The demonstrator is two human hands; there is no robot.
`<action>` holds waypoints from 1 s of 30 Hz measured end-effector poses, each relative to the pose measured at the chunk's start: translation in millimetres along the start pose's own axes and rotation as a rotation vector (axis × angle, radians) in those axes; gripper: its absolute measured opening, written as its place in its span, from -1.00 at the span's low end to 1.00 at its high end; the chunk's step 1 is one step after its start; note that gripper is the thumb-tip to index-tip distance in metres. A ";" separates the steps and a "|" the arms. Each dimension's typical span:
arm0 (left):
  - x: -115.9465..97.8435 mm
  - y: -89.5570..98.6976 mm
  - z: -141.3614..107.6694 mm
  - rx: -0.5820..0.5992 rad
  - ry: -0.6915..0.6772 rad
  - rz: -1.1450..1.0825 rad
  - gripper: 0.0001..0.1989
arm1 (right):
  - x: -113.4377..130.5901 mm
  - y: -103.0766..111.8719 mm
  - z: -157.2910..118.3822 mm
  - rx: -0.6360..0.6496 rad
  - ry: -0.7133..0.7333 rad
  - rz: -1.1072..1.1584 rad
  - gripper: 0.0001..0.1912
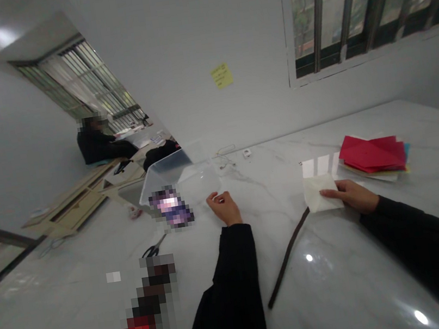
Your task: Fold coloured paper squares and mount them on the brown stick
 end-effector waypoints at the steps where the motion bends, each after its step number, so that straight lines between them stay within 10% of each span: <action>1: -0.5 7.1 11.6 -0.112 -0.041 0.021 -0.68 | 0.4 -0.2 -0.2 0.001 0.004 0.003 -0.47; 12: 15.0 47.1 78.0 -0.457 -0.045 0.155 -0.43 | -3.3 -0.2 2.9 0.015 0.003 0.037 -0.50; 19: 16.7 48.4 88.9 -0.410 0.007 0.098 -0.40 | 3.6 -1.5 -1.8 -0.017 0.019 -0.004 -0.51; 26: -16.7 43.1 74.0 -0.244 -0.346 0.064 -0.43 | 7.3 -1.8 -3.7 -0.002 0.030 -0.018 -0.50; 30: -26.1 28.7 50.2 -0.077 -0.275 0.047 -0.52 | 4.9 -1.2 -2.1 0.003 0.032 -0.006 -0.50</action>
Point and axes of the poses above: each hand's wrist, its own z-axis towards the middle knuckle, its own y-axis out of the back of the hand, x = y × z, the point moved 2 cm from there along z, towards the middle knuckle, and after that the axes turned 13 degrees about -x, right-handed, at the moved point
